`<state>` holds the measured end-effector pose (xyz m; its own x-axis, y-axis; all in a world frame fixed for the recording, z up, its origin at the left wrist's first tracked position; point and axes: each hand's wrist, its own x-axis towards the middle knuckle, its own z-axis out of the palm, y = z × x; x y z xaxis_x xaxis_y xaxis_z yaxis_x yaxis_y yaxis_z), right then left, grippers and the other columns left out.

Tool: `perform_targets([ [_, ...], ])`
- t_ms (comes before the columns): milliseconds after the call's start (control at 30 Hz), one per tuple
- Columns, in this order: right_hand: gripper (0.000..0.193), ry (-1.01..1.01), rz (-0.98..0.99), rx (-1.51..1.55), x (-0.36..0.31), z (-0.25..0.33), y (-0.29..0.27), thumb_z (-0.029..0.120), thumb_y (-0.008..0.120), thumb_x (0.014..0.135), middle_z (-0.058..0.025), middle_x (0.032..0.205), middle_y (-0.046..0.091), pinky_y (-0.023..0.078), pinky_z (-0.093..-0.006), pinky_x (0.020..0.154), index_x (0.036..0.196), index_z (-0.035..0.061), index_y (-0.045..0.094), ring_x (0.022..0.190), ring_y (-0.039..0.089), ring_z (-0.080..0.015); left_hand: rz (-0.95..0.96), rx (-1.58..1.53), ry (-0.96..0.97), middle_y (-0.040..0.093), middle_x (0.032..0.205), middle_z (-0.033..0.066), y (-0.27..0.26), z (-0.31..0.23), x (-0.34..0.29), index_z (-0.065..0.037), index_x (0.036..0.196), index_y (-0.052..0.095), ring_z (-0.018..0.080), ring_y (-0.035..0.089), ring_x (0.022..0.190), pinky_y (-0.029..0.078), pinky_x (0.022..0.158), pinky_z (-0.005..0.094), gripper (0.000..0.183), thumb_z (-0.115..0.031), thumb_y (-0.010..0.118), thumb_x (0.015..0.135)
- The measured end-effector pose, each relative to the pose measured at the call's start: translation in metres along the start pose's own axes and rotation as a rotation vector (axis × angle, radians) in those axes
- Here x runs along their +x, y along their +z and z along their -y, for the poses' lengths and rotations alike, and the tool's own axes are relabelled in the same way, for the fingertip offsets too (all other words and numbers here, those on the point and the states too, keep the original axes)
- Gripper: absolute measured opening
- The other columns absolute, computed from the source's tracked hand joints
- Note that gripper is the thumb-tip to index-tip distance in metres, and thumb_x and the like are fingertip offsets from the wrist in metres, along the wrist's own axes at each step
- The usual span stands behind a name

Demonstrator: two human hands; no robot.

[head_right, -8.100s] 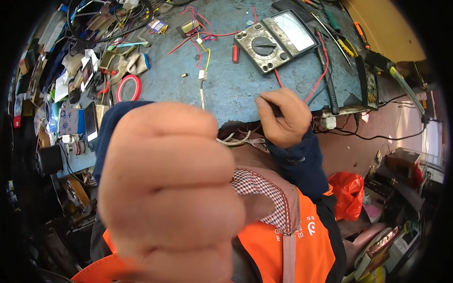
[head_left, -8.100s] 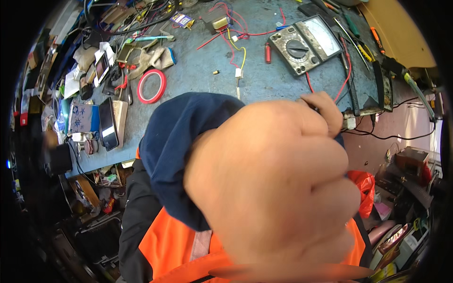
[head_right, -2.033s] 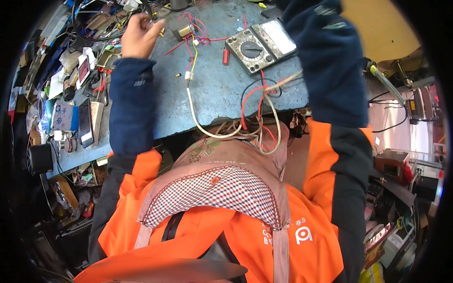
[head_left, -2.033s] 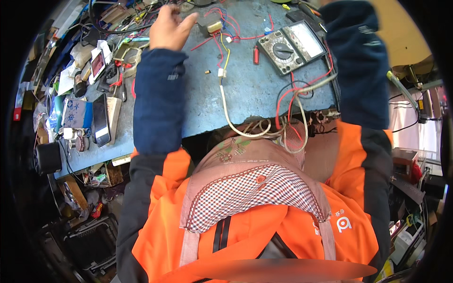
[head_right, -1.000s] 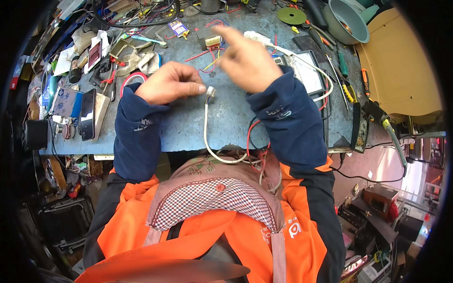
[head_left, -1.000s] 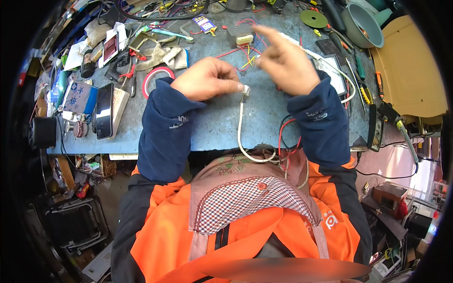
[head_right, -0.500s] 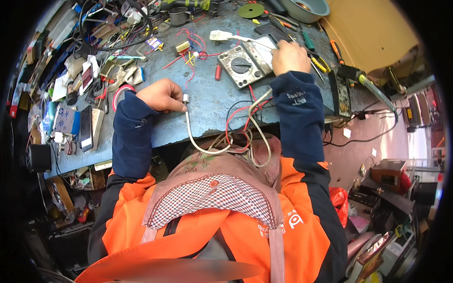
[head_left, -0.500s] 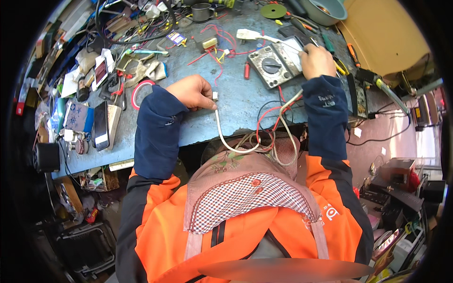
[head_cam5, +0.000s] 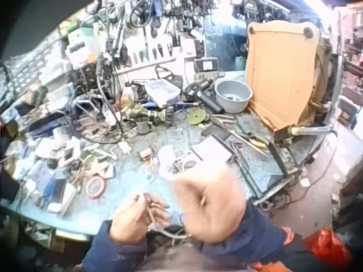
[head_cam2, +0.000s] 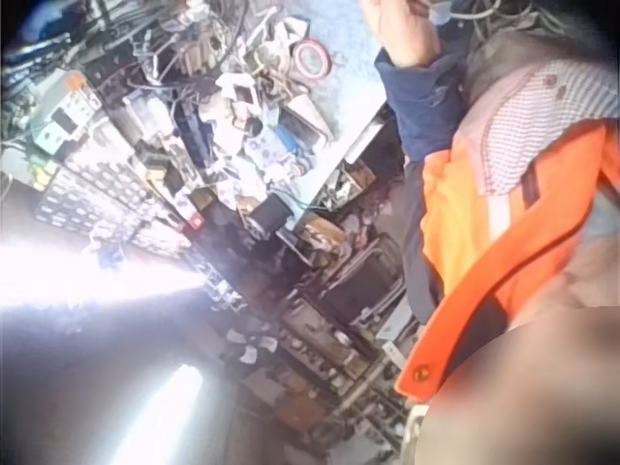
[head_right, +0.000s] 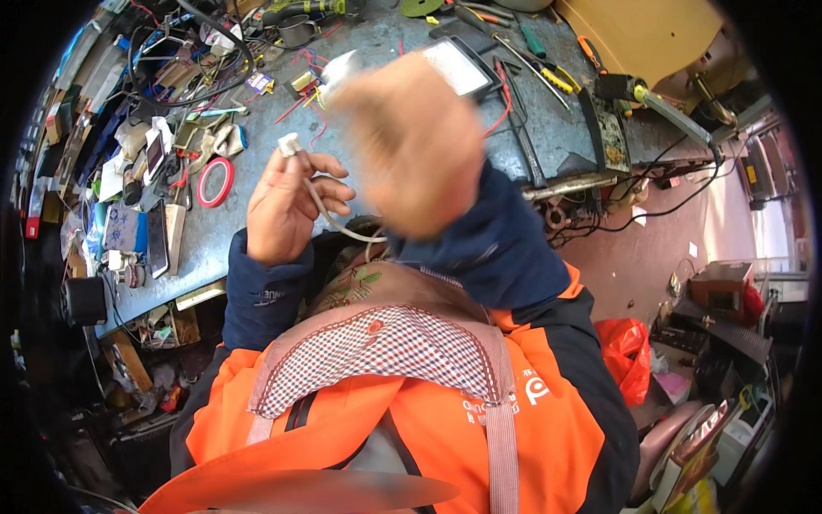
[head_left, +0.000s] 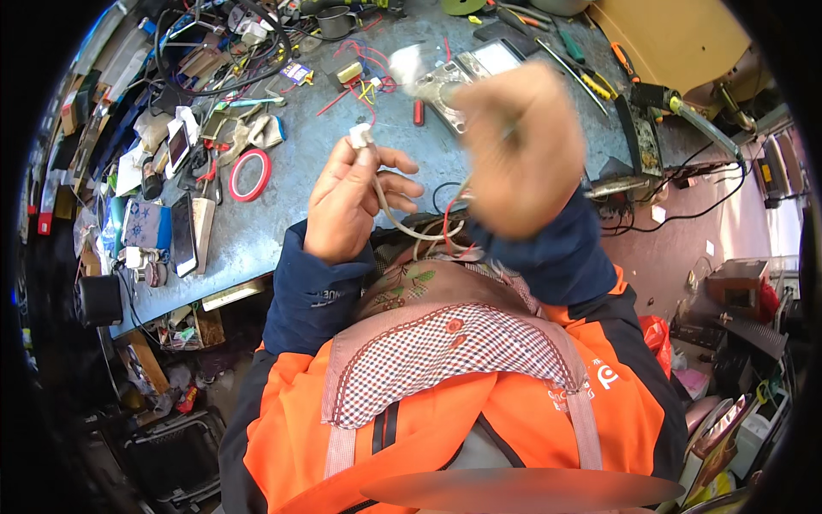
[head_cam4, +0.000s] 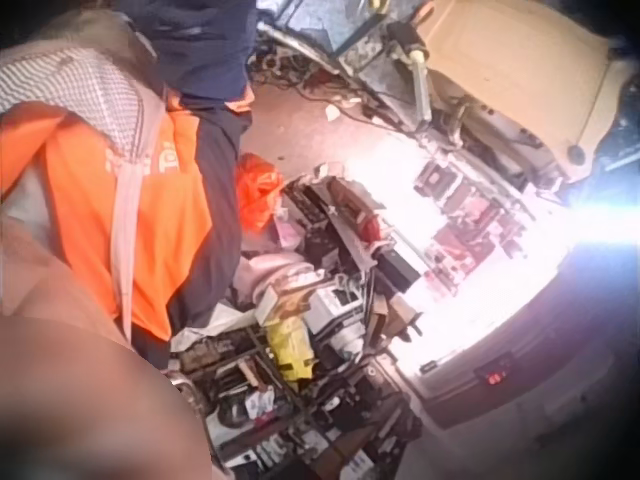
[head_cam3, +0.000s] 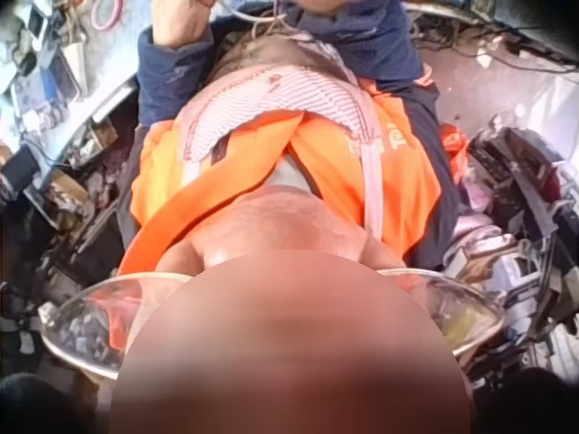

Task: The person uses a multimeter to test a white power adapter and a small white box with wires. They connect the multimeter probes to the adapter and the box, then open the box to inspect the internal wiring and components.

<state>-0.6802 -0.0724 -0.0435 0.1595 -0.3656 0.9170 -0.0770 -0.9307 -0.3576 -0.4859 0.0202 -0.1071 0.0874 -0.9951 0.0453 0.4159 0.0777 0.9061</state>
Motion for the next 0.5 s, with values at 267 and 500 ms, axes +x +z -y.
perform_targets([
  [267,0.037,-0.424,0.239,0.393,-0.083,0.031,0.028,0.020,0.080,0.079,-0.0088,0.098,0.066,0.056,-0.0360,0.071,0.112,0.0045,0.071,0.081,0.067,-0.0229,0.014,0.033,-0.192,0.073,0.088,0.0184,0.002,-0.029,-0.025,0.003,0.131,0.052,0.0110,0.049,0.052,0.037,0.049,0.0240,0.044,-0.006,0.068,0.092],
  [500,0.057,0.459,0.336,-0.007,-0.121,-0.013,-0.048,0.018,0.091,0.081,-0.0160,0.115,0.069,0.058,-0.0384,0.087,0.131,0.0008,0.069,0.099,0.070,-0.0301,0.125,0.155,0.093,0.071,0.083,0.0241,-0.017,-0.052,-0.045,0.009,0.138,0.056,0.0139,0.054,0.050,0.041,0.047,0.0238,0.049,-0.009,0.068,0.094],
])
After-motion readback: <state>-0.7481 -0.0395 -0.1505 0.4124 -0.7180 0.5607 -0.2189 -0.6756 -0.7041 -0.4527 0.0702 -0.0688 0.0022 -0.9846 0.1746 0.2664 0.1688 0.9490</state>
